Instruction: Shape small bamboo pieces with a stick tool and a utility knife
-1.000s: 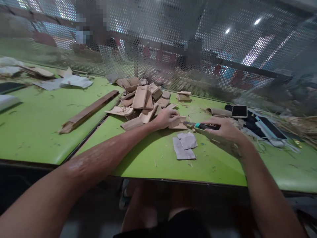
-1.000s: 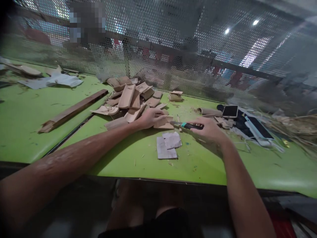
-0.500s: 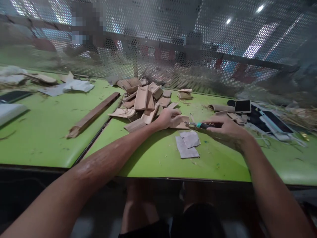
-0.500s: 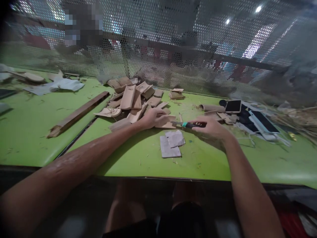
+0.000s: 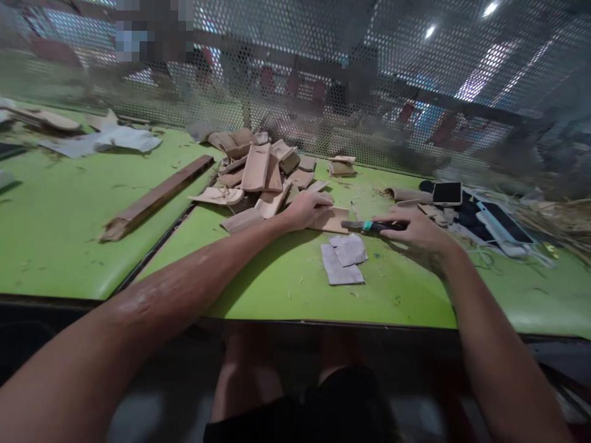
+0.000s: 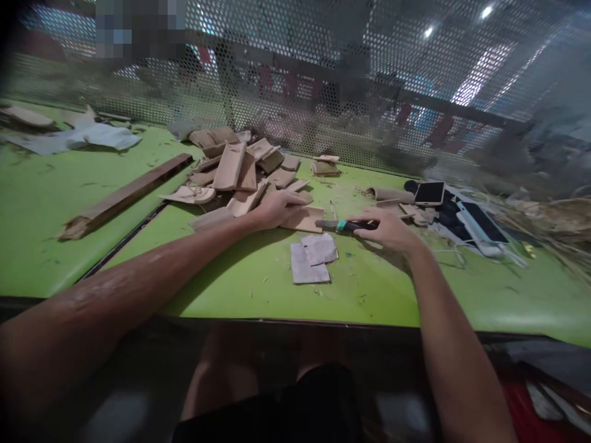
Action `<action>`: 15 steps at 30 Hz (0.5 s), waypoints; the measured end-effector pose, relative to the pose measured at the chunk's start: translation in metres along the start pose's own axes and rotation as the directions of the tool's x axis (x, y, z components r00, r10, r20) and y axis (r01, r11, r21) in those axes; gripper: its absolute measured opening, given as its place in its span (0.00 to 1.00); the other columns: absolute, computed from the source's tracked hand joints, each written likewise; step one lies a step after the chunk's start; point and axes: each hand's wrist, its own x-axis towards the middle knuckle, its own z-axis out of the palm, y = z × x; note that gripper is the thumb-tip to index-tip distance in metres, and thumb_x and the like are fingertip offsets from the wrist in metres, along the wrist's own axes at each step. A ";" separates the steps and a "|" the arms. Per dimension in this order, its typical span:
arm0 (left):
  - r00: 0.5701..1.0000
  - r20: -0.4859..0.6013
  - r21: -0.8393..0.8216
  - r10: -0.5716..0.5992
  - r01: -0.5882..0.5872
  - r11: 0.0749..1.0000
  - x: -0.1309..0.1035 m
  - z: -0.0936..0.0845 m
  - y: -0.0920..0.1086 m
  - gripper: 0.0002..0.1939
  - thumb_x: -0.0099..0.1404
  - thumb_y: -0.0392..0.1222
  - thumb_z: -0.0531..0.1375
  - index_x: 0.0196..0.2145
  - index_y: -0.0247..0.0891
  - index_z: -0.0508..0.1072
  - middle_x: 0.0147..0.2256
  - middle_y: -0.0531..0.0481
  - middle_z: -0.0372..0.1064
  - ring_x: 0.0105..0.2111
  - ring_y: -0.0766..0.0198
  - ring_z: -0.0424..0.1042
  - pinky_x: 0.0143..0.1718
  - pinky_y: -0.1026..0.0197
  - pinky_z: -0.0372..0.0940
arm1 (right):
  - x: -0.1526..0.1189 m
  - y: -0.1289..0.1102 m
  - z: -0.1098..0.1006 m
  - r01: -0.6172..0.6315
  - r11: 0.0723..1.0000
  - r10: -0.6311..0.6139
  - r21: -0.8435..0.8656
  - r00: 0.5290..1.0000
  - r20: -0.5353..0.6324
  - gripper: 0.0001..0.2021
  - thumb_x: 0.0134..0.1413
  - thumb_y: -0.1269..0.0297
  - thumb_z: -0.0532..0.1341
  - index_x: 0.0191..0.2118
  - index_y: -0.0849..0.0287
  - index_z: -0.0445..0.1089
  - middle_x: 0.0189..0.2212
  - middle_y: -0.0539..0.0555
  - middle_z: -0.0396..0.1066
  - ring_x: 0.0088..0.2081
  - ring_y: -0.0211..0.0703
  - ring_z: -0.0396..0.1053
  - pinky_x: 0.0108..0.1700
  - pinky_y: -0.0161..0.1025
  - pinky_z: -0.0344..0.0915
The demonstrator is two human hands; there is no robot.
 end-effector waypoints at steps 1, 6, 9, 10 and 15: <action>1.000 0.001 -0.004 0.004 -0.004 1.000 0.000 -0.001 0.000 0.15 0.71 0.42 0.57 0.39 0.38 0.84 0.42 0.44 0.81 0.43 0.55 0.77 0.43 0.58 0.66 | 0.000 0.000 0.001 0.005 1.000 -0.005 0.000 1.000 0.000 0.18 0.58 0.52 0.64 0.51 0.50 0.82 0.39 0.56 0.78 0.39 0.55 0.73 0.45 0.53 0.71; 1.000 0.017 -0.010 -0.001 0.001 1.000 -0.002 -0.005 0.003 0.13 0.70 0.42 0.58 0.39 0.38 0.84 0.41 0.45 0.82 0.41 0.56 0.77 0.43 0.58 0.65 | 0.002 0.003 0.003 -0.011 1.000 0.011 0.018 0.999 0.033 0.19 0.57 0.53 0.65 0.52 0.50 0.81 0.46 0.57 0.79 0.44 0.58 0.74 0.48 0.54 0.70; 1.000 0.011 -0.010 -0.004 0.004 1.000 -0.002 -0.006 0.004 0.13 0.70 0.42 0.58 0.39 0.38 0.84 0.41 0.45 0.82 0.40 0.56 0.77 0.43 0.59 0.65 | 0.007 0.006 0.000 0.010 1.000 -0.010 0.002 0.999 0.046 0.19 0.57 0.52 0.65 0.52 0.51 0.81 0.46 0.57 0.79 0.43 0.58 0.75 0.46 0.53 0.70; 1.000 0.011 -0.016 -0.003 0.003 1.000 -0.002 -0.006 0.004 0.14 0.71 0.42 0.58 0.39 0.38 0.84 0.41 0.45 0.82 0.41 0.56 0.77 0.43 0.59 0.66 | 0.009 0.006 -0.001 0.025 1.000 -0.024 -0.009 0.999 0.039 0.19 0.57 0.52 0.65 0.51 0.51 0.82 0.46 0.57 0.79 0.43 0.57 0.75 0.45 0.53 0.70; 0.999 0.033 -0.024 -0.013 0.014 1.000 -0.002 -0.007 0.003 0.15 0.71 0.42 0.59 0.43 0.35 0.85 0.45 0.43 0.82 0.42 0.56 0.78 0.44 0.60 0.66 | 0.012 0.006 0.000 0.078 0.996 -0.078 -0.031 0.997 -0.008 0.19 0.57 0.53 0.66 0.53 0.49 0.81 0.46 0.59 0.79 0.41 0.56 0.75 0.41 0.50 0.70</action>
